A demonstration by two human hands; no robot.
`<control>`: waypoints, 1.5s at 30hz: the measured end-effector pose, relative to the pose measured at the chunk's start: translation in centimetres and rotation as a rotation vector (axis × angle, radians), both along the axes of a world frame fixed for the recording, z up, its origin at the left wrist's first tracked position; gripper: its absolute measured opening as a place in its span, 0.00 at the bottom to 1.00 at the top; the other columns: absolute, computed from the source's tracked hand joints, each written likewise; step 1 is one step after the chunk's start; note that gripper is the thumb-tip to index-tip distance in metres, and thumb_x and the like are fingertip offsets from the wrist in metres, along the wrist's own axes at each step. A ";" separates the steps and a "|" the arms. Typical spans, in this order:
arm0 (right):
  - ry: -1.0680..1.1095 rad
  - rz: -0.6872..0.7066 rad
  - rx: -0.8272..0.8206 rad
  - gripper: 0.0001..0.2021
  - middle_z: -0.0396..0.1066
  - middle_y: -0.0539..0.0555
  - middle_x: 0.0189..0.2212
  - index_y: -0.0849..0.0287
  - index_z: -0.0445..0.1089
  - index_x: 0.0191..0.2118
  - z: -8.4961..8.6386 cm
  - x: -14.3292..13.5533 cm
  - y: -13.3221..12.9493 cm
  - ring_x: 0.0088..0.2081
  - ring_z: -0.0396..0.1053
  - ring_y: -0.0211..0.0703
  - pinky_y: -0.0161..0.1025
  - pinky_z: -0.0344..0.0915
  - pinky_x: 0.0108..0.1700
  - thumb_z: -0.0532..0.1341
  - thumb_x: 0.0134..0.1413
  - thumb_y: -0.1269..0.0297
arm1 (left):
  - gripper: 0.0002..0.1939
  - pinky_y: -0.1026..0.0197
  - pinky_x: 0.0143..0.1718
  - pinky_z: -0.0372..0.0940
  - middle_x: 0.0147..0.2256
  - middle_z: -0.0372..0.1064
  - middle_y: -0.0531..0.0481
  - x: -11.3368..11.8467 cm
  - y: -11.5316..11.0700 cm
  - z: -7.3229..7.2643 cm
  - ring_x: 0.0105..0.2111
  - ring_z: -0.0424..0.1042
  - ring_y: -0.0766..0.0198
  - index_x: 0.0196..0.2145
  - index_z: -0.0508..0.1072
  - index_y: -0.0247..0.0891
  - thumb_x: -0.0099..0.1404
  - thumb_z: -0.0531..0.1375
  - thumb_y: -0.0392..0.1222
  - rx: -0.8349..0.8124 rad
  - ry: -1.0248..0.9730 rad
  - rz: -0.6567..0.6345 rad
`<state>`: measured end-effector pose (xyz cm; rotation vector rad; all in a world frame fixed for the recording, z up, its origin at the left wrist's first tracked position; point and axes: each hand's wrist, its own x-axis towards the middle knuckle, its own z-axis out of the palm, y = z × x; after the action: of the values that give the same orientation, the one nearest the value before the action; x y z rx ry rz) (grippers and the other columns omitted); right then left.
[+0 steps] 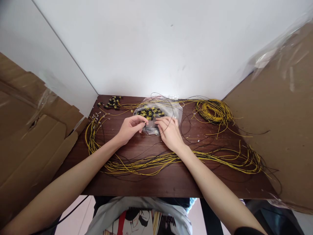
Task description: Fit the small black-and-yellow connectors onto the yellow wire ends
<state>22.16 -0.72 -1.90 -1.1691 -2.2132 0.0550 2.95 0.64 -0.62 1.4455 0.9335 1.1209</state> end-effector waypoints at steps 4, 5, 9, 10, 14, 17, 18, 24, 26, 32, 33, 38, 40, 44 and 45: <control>-0.054 0.060 -0.010 0.13 0.69 0.55 0.51 0.55 0.67 0.48 0.2 -0.5 -0.4 0.55 0.61 0.48 0.53 0.51 0.56 0.50 0.61 0.71 | 0.06 0.68 0.21 0.58 0.28 0.69 0.51 -0.1 0.5 -0.3 0.18 0.60 0.76 0.30 0.73 0.33 0.54 0.60 0.37 -0.035 -0.170 0.118; -0.077 0.080 -0.012 0.14 0.68 0.55 0.52 0.55 0.67 0.48 0.3 -0.6 -0.5 0.56 0.60 0.48 0.53 0.52 0.56 0.50 0.62 0.70 | 0.06 0.68 0.21 0.58 0.28 0.69 0.51 -0.2 0.6 -0.4 0.18 0.59 0.75 0.30 0.73 0.33 0.53 0.60 0.37 -0.047 -0.199 0.128; -0.160 0.177 -0.006 0.16 0.61 0.57 0.58 0.57 0.64 0.53 0.5 -1.4 -0.7 0.61 0.54 0.48 0.52 0.53 0.58 0.49 0.62 0.70 | 0.07 0.69 0.21 0.58 0.27 0.69 0.52 -0.1 0.6 -0.4 0.18 0.59 0.75 0.30 0.73 0.33 0.51 0.61 0.36 -0.089 -0.199 0.121; -0.175 0.203 -0.003 0.17 0.60 0.58 0.59 0.58 0.63 0.54 0.4 -1.6 -0.6 0.61 0.52 0.48 0.52 0.53 0.58 0.49 0.61 0.71 | 0.07 0.69 0.21 0.58 0.26 0.69 0.52 -0.1 0.5 -0.3 0.18 0.59 0.75 0.30 0.73 0.33 0.52 0.61 0.36 -0.089 -0.180 0.119; -0.222 0.271 -0.015 0.20 0.59 0.61 0.58 0.62 0.61 0.56 -0.1 -2.1 -0.5 0.61 0.54 0.48 0.51 0.55 0.58 0.47 0.60 0.74 | 0.07 0.69 0.22 0.57 0.24 0.67 0.53 0.0 0.1 0.1 0.19 0.59 0.75 0.30 0.74 0.33 0.52 0.61 0.37 -0.076 -0.121 0.103; -0.204 0.254 -0.022 0.20 0.61 0.62 0.55 0.61 0.62 0.55 -0.1 -2.2 -0.5 0.56 0.59 0.49 0.51 0.58 0.55 0.48 0.58 0.76 | 0.07 0.69 0.21 0.56 0.26 0.68 0.52 0.1 0.0 0.1 0.19 0.60 0.75 0.30 0.74 0.32 0.52 0.61 0.37 -0.070 -0.113 0.085; -0.196 0.241 -0.023 0.20 0.62 0.62 0.54 0.61 0.63 0.54 0.0 -2.1 -0.5 0.54 0.60 0.50 0.50 0.59 0.54 0.48 0.58 0.76 | 0.07 0.69 0.21 0.56 0.27 0.69 0.52 0.0 0.1 0.1 0.19 0.60 0.75 0.30 0.74 0.33 0.53 0.61 0.37 -0.068 -0.115 0.078; -0.226 0.129 -0.040 0.16 0.67 0.60 0.42 0.60 0.69 0.46 0.4 -1.8 -0.2 0.44 0.64 0.50 0.47 0.63 0.44 0.50 0.57 0.77 | 0.06 0.69 0.21 0.56 0.28 0.70 0.51 0.0 0.2 0.0 0.19 0.59 0.75 0.31 0.74 0.33 0.53 0.61 0.37 -0.051 -0.098 0.054; -0.207 0.103 -0.056 0.16 0.67 0.59 0.40 0.60 0.70 0.44 0.4 -1.6 -0.1 0.42 0.64 0.50 0.46 0.63 0.43 0.50 0.56 0.78 | 0.07 0.69 0.21 0.57 0.28 0.70 0.50 0.1 0.1 0.1 0.20 0.60 0.74 0.31 0.74 0.32 0.53 0.62 0.37 -0.049 -0.097 0.051; -0.113 0.105 -0.104 0.17 0.65 0.58 0.38 0.60 0.70 0.44 0.5 -1.1 -0.1 0.41 0.64 0.47 0.45 0.64 0.44 0.50 0.54 0.80 | 0.07 0.70 0.21 0.58 0.29 0.71 0.49 0.1 0.0 0.3 0.22 0.61 0.73 0.31 0.74 0.32 0.53 0.62 0.38 -0.037 -0.078 0.045; -0.090 0.117 -0.113 0.17 0.65 0.58 0.38 0.60 0.70 0.44 0.6 -1.1 -0.1 0.40 0.64 0.46 0.45 0.64 0.43 0.50 0.54 0.80 | 0.07 0.70 0.21 0.58 0.29 0.70 0.49 0.1 0.1 0.2 0.22 0.61 0.73 0.31 0.74 0.32 0.54 0.61 0.38 -0.032 -0.071 0.044; 0.115 0.167 -0.107 0.13 0.63 0.56 0.36 0.58 0.70 0.41 1.0 -1.2 -0.4 0.40 0.64 0.43 0.42 0.65 0.43 0.52 0.56 0.77 | 0.07 0.69 0.22 0.57 0.28 0.70 0.50 0.1 0.1 -0.2 0.22 0.61 0.73 0.33 0.74 0.32 0.55 0.59 0.37 0.027 0.044 0.015; 0.242 0.160 -0.085 0.10 0.63 0.55 0.36 0.57 0.69 0.40 1.1 -1.3 -0.6 0.40 0.65 0.43 0.43 0.66 0.44 0.54 0.56 0.75 | 0.07 0.69 0.23 0.56 0.27 0.69 0.51 0.1 0.2 -0.4 0.22 0.60 0.73 0.33 0.74 0.32 0.56 0.58 0.36 0.086 0.130 -0.004; 0.535 0.125 -0.120 0.06 0.65 0.54 0.38 0.57 0.70 0.38 1.3 -1.9 -1.0 0.38 0.67 0.40 0.41 0.69 0.41 0.58 0.55 0.71 | 0.08 0.70 0.21 0.53 0.24 0.66 0.53 0.1 0.1 -0.6 0.20 0.56 0.74 0.33 0.75 0.32 0.56 0.57 0.35 0.157 0.253 -0.025; 0.601 0.125 -0.147 0.05 0.65 0.54 0.38 0.57 0.69 0.38 1.3 -2.0 -1.0 0.37 0.68 0.40 0.40 0.70 0.41 0.59 0.55 0.70 | 0.08 0.70 0.21 0.52 0.23 0.65 0.53 0.1 0.1 -0.6 0.19 0.56 0.74 0.33 0.75 0.32 0.56 0.57 0.35 0.159 0.265 -0.030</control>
<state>20.13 -1.75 -0.62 -0.9292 -1.7583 0.5548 3.06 0.75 -1.25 1.7634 1.0196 1.0153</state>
